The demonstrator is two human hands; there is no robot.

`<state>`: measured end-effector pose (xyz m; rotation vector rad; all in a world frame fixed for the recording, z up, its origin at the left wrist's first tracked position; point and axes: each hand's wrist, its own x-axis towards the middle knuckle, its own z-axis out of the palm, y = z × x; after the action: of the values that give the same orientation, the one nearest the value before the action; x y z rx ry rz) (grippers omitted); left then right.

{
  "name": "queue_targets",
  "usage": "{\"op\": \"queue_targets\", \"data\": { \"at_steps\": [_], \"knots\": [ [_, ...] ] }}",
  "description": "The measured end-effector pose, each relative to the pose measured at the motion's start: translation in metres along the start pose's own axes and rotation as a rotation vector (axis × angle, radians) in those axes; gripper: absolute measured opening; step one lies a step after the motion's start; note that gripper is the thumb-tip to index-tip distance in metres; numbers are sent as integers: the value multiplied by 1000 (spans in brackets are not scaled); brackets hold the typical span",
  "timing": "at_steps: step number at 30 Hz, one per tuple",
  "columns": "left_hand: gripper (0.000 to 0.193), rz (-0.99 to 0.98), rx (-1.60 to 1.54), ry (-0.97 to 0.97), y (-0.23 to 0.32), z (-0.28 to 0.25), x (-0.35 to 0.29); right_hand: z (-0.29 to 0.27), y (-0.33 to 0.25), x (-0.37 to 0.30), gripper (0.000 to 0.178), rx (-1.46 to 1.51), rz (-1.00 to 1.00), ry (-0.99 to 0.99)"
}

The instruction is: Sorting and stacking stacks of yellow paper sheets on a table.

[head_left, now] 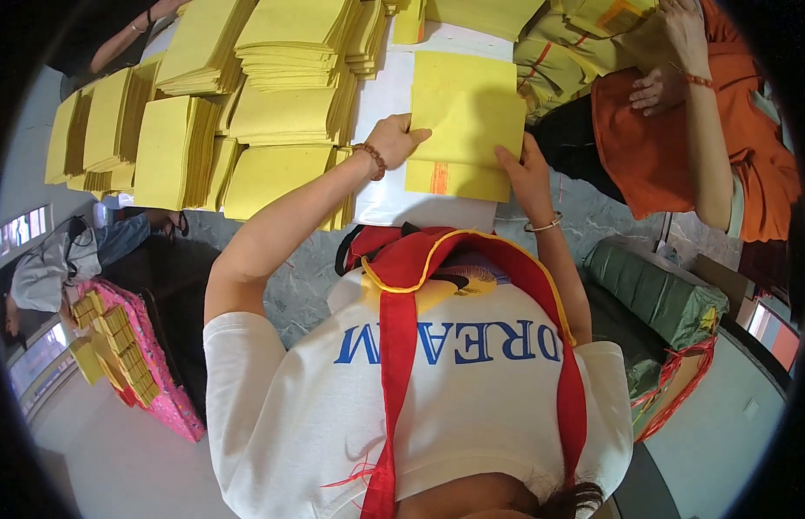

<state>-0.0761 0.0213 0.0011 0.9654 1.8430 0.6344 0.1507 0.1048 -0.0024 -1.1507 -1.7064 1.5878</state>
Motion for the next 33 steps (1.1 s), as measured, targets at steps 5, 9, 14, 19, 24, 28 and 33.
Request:
{"op": "queue_targets", "data": {
  "at_steps": [5, 9, 14, 19, 24, 28, 33],
  "knots": [
    [33, -20, -120, 36, -12, 6, 12, -2, -13, 1, 45, -204, 91, 50],
    [33, -58, -201, 41, -6, 7, 9, -2, 13, 8, 47, -216, -84, 95],
    [33, -81, -219, 7, -1, 5, 10, -1, 19, 10, 45, -310, -97, 149],
    [34, 33, -395, 95, -27, 18, 25, 3, 18, 13, 47, -349, -84, 151],
    [35, -48, -427, 48, -21, 8, 22, 3, 19, 13, 46, -414, -112, 174],
    [32, 114, -381, 370, -15, 4, 12, 4, 14, 12, 46, -438, -97, 166],
    [32, 661, 229, 420, 27, 10, -11, 5, 18, 12, 46, -433, -85, 192]
  ]
}}
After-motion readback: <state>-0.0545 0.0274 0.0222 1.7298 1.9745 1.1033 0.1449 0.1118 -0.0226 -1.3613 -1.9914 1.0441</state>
